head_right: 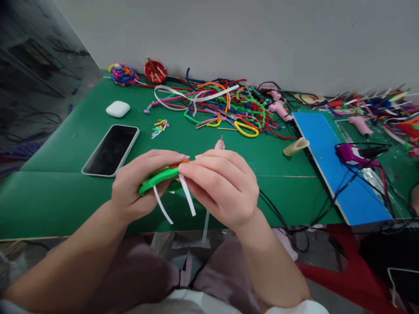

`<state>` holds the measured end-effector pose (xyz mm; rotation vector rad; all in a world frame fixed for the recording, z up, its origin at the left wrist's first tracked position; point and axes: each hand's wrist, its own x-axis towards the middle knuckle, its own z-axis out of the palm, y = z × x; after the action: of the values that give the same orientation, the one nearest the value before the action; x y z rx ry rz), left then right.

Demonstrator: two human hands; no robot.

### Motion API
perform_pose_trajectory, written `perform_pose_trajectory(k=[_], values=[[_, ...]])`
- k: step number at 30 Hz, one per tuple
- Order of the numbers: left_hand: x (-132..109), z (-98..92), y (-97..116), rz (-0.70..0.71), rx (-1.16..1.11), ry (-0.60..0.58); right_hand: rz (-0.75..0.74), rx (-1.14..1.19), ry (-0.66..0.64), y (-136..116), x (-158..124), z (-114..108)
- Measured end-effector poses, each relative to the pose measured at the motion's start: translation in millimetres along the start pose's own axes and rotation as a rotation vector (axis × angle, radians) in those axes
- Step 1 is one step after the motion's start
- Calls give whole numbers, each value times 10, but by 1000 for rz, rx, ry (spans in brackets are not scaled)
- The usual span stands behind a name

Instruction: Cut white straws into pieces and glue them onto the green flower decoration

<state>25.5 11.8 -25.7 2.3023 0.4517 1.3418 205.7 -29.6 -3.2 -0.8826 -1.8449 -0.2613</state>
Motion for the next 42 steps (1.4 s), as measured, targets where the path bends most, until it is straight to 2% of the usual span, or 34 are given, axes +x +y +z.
perform_pose_trajectory(k=[9, 20, 32, 42], values=[[0, 2, 3, -13, -24, -3, -40, -29, 43, -18, 19, 7], [0, -1, 11, -65, -93, -27, -97, -113, 4, 18, 19, -30], [-7, -15, 19, -91, -68, 11, -22, 36, 9, 24, 11, 10], [15, -27, 19, -64, -70, -60, -88, -46, 23, -13, 52, -11]])
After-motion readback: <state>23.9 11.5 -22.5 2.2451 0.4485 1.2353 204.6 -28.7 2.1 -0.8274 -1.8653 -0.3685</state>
